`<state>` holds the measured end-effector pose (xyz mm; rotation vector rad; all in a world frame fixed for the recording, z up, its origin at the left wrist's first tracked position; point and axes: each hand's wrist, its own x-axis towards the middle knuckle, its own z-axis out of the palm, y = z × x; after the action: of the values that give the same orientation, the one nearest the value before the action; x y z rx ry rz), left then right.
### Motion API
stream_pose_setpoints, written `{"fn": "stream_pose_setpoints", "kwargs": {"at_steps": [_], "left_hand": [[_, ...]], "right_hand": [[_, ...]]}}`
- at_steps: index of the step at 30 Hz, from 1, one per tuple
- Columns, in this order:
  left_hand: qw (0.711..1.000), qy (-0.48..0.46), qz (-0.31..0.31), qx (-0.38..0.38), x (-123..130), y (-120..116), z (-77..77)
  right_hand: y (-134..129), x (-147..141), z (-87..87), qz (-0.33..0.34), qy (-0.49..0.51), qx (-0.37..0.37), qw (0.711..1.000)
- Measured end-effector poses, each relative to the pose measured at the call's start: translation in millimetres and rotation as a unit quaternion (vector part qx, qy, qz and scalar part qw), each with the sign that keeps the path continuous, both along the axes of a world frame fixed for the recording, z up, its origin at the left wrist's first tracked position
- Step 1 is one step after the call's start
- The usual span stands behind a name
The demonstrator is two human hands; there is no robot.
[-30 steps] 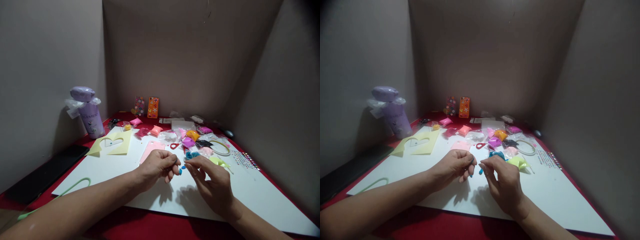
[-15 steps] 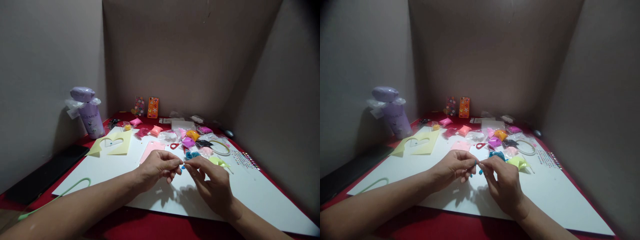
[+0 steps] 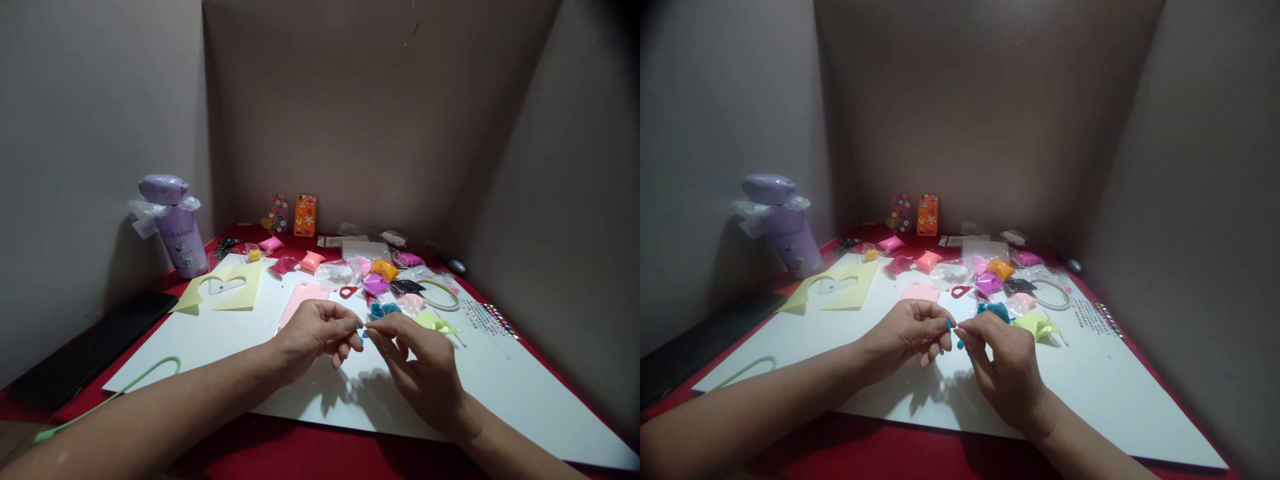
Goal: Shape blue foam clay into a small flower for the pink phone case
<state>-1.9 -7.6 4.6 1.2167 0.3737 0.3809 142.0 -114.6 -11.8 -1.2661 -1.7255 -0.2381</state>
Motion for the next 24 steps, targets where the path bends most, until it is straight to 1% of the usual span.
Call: {"fn": "stream_pose_setpoints", "kwargs": {"at_steps": [5,11,20,24], "left_hand": [[1.0,0.017,-0.007,0.012,-0.1,0.0,-0.7],[0.999,0.042,0.005,0.031,1.0,-2.0,3.7],[0.998,0.029,0.021,0.047,1.3,-2.5,1.2],[0.998,0.02,0.01,0.053,0.7,-2.1,0.6]], "right_hand": [[0.7,0.1,-0.5,-0.003,-0.003,-0.004,1.0],[0.7,0.9,-1.1,-0.005,-0.008,-0.003,1.0],[-0.6,1.4,-2.2,-0.003,-0.005,-0.008,1.0],[0.4,2.1,-1.6,0.002,-0.007,-0.006,1.0]]}}
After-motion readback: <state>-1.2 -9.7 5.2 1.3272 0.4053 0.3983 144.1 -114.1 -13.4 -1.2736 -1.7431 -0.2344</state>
